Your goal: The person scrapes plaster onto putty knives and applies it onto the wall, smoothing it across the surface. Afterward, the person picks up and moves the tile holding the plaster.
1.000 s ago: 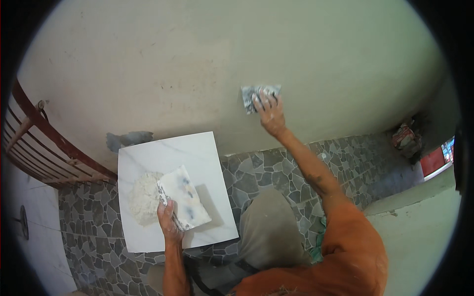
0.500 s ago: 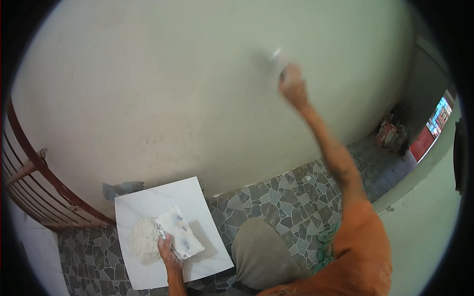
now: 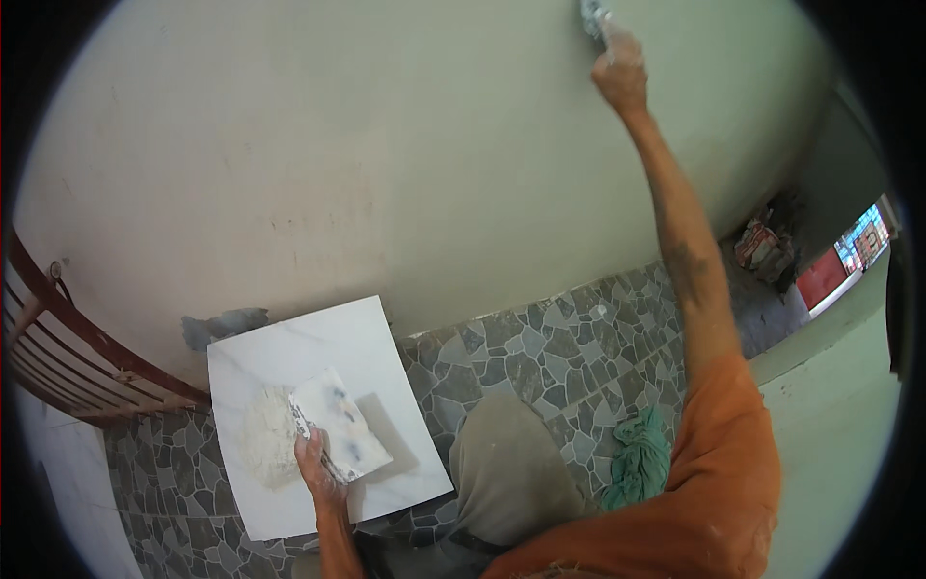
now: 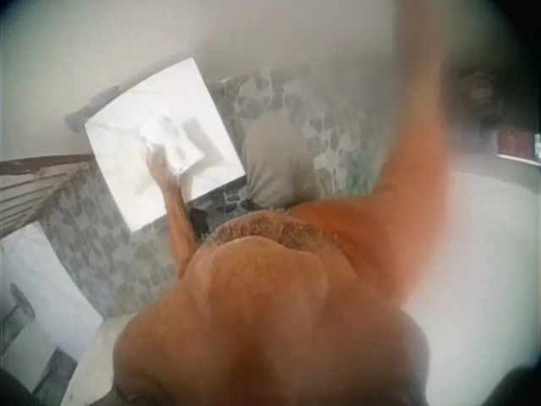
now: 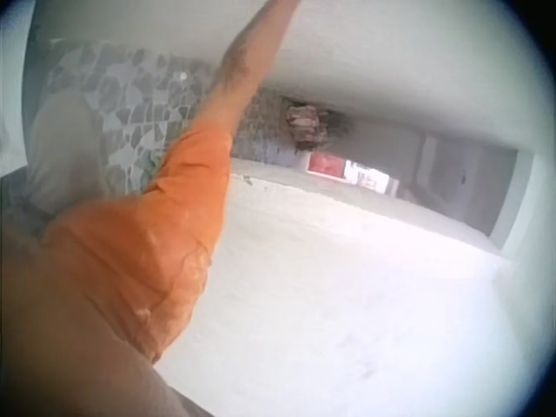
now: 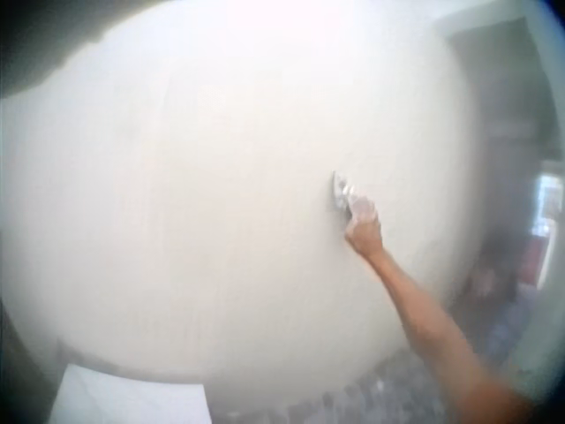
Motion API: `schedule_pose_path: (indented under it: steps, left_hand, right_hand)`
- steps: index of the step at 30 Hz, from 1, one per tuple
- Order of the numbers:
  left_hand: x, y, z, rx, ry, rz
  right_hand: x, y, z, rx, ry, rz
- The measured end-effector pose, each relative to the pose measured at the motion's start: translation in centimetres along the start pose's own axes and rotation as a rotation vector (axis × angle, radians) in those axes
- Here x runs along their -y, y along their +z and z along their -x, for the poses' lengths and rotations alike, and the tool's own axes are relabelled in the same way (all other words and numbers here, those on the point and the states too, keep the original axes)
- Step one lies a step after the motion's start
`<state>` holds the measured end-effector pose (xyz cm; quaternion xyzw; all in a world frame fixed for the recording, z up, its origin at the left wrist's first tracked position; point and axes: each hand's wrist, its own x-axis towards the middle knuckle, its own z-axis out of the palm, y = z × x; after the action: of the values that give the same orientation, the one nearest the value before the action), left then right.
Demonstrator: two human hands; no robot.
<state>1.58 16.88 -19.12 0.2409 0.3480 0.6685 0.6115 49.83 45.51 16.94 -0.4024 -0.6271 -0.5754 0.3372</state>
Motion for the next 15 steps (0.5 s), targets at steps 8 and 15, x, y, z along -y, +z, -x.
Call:
schedule_pose_path:
  steps: [8,15]
  left_hand:
    - [0.1,-0.3,0.3,-0.035,-0.037,-0.064]
    - [0.3,-0.4,0.4,-0.103,-0.051,-0.061]
  right_hand:
    - [14.9,-1.0,18.7,0.248,-0.048,-0.26]
    - [23.7,-1.3,34.3,0.498,-0.053,-0.369]
